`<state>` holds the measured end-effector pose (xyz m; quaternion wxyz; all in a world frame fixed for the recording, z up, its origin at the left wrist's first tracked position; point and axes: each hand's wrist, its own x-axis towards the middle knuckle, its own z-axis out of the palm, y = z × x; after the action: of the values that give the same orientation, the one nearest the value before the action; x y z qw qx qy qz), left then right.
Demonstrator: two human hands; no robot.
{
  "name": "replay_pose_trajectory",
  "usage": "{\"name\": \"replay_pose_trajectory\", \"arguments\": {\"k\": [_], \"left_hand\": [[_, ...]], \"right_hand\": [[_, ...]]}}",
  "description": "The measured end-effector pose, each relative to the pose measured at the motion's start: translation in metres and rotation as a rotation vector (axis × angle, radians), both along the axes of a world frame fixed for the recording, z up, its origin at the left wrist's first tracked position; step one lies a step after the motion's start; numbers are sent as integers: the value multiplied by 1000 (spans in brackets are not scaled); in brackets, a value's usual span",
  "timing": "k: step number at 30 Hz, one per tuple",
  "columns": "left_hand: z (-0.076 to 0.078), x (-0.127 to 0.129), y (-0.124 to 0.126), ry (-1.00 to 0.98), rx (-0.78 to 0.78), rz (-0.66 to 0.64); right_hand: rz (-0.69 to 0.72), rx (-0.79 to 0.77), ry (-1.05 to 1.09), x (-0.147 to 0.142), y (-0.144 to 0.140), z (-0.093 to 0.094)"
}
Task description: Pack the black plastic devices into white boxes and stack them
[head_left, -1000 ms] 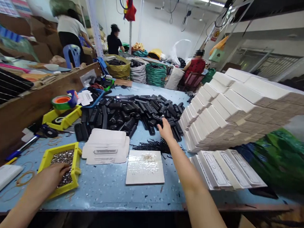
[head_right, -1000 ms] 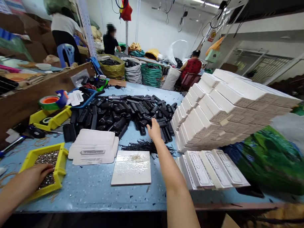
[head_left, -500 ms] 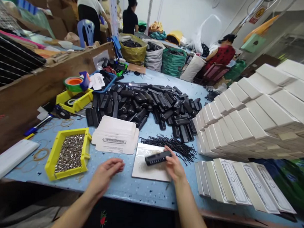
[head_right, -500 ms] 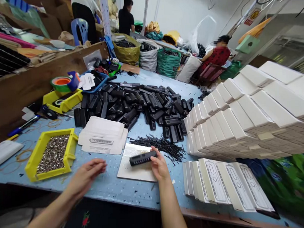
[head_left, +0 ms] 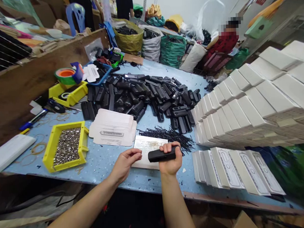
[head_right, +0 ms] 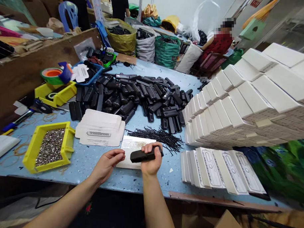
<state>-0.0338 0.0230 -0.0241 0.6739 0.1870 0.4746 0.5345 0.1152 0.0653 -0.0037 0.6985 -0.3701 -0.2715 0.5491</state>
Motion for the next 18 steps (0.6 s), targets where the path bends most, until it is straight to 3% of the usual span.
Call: {"name": "replay_pose_trajectory", "arguments": {"k": [5, 14, 18], "left_hand": [[6, 13, -2, -126, -34, 20], [7, 19, -1, -100, -19, 53], [1, 28, -3, -64, 23, 163]], "right_hand": [[-111, -114, 215, -14, 7, 24], [-114, -168, 233, -16, 7, 19], [-145, -196, 259, -15, 7, 17]]}}
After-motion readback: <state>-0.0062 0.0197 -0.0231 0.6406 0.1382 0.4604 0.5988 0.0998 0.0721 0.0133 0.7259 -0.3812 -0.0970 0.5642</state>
